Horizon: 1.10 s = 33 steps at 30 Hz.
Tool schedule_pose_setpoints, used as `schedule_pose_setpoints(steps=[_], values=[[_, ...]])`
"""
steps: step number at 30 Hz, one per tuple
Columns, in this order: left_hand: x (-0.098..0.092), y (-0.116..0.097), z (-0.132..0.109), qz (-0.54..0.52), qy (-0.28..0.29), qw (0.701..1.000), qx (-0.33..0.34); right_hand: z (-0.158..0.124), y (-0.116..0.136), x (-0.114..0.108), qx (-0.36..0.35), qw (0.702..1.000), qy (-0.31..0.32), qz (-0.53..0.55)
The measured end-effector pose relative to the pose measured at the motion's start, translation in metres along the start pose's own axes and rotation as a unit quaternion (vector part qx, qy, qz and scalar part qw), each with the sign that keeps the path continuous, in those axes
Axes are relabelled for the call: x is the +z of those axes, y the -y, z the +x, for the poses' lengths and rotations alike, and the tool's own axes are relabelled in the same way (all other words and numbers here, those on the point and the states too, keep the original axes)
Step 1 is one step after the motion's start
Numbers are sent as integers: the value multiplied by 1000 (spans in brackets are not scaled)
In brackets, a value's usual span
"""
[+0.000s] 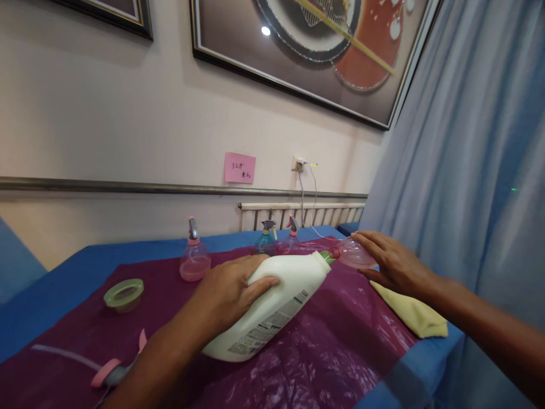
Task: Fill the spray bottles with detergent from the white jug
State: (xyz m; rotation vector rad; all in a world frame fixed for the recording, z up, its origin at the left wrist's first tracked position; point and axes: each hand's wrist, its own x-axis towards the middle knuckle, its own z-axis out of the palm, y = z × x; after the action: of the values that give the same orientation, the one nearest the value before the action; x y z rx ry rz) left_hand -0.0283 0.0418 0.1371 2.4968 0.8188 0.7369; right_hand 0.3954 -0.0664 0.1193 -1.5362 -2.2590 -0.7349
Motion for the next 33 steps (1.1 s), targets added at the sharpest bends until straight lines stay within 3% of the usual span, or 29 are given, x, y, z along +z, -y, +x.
schedule_pose_setpoints(steps=[33], values=[[1, -4, -1, -1, 5, 1000, -7, 0, -5, -1, -17, 998, 9, -55]])
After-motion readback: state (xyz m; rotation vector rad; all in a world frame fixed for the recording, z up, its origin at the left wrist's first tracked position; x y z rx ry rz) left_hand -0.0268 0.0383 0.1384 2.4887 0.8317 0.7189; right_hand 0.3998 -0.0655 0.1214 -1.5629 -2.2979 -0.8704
